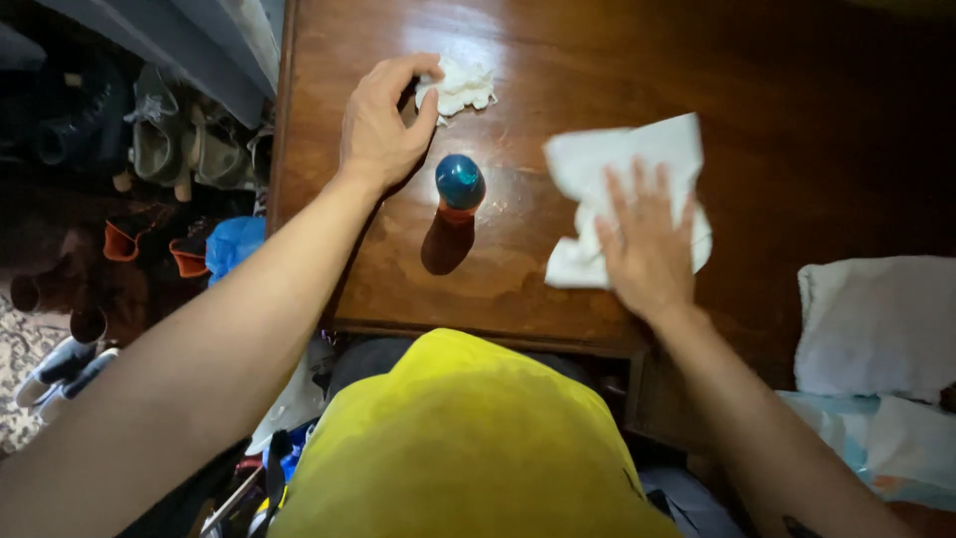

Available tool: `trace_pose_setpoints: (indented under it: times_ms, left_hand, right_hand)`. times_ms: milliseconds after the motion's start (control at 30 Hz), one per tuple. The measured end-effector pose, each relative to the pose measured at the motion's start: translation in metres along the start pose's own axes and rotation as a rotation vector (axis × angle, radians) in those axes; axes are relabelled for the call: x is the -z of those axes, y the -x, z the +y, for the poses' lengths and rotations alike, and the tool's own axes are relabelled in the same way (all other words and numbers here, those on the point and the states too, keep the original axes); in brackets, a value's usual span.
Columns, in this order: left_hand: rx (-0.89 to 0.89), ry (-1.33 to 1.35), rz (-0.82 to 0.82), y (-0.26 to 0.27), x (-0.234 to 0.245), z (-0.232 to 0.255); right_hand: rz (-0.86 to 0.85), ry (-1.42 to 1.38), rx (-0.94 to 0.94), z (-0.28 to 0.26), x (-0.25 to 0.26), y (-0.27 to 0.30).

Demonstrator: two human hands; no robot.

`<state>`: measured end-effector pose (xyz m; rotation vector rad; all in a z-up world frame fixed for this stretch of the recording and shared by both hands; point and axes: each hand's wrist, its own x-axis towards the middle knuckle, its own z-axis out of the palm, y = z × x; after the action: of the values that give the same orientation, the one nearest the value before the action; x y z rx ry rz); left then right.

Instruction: Cleaning a wooden desk surface using wipes and a spray bottle.

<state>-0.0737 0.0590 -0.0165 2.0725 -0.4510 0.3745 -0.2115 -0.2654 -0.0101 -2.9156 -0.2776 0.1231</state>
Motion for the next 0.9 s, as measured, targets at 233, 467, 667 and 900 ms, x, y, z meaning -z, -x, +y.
trace_pose_setpoints:
  times_ms: [233, 467, 667, 900]
  left_hand:
    - [0.003, 0.096, 0.000, -0.002, -0.002, -0.004]
    - [-0.011, 0.001, 0.010, -0.002, 0.001, -0.001]
    - [-0.066, -0.133, -0.099, 0.005, -0.001, 0.001]
    - [-0.057, -0.078, -0.146, -0.009, 0.002, 0.004]
  right_hand:
    - [0.033, -0.032, -0.324, 0.005, 0.004, -0.075]
    - [0.015, 0.010, -0.054, -0.031, -0.003, -0.114]
    - [0.070, -0.100, 0.292, -0.028, -0.003, -0.114]
    - [0.086, -0.116, 0.465, -0.033, 0.007, -0.160]
